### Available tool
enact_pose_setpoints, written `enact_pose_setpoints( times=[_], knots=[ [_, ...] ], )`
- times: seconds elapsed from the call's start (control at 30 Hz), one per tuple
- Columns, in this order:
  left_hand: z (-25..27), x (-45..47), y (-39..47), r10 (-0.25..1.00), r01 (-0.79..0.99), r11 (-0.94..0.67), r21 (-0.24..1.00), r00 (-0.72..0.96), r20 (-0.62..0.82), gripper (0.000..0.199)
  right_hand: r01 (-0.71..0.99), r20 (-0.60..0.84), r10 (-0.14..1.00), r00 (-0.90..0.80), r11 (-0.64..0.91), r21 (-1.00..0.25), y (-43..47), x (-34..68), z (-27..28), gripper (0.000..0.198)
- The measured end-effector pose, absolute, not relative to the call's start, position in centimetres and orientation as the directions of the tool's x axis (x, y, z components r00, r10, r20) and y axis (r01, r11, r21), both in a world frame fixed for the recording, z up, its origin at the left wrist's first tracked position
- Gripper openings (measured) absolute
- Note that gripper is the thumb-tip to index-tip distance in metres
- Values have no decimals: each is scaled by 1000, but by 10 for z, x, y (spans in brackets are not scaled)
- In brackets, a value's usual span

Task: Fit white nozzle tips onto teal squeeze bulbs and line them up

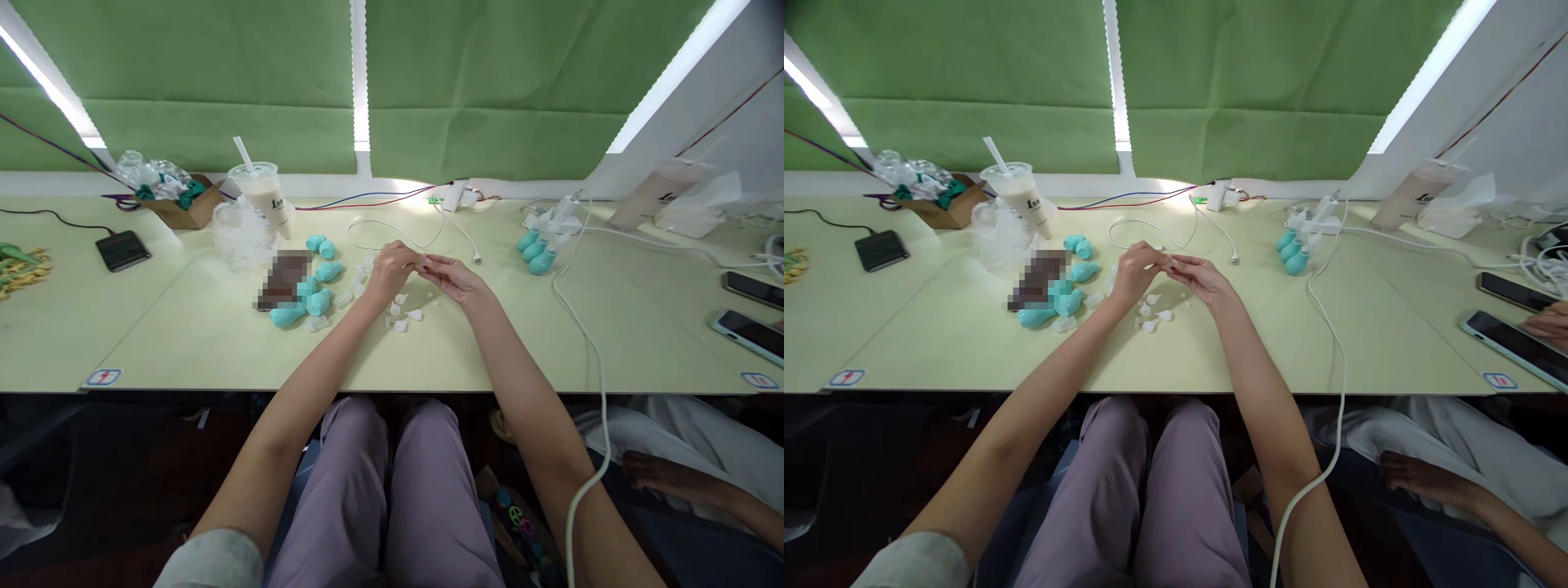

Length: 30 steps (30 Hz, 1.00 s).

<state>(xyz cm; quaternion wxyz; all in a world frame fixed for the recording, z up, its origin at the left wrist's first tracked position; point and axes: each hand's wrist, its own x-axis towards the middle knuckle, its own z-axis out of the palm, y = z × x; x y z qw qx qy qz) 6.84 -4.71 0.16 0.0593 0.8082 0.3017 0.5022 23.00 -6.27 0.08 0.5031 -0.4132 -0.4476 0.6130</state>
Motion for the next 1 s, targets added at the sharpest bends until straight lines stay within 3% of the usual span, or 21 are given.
enact_pose_setpoints(
  times=[0.17,0.33,0.5,0.67,0.87,1.0],
  knots=[
    [12,68,-54,615,399,-763,509,203,762,10,-243,58,987,-150,20,-970,-66,230,8,29],
    [15,67,-55,674,366,-715,596,134,726,11,-160,156,972,-175,128,-979,-73,228,16,39],
    [14,65,-51,742,307,-666,679,181,646,18,5,265,962,-69,266,-964,-75,220,21,40],
    [10,61,-45,792,174,-603,778,243,560,22,164,383,924,16,375,-912,-72,214,18,30],
    [4,54,-38,797,191,-585,788,311,517,28,439,403,914,34,349,-828,-67,224,12,22],
    [1,37,-25,808,353,-589,727,299,508,31,777,407,908,101,184,-603,-66,245,13,12]
  ],
)
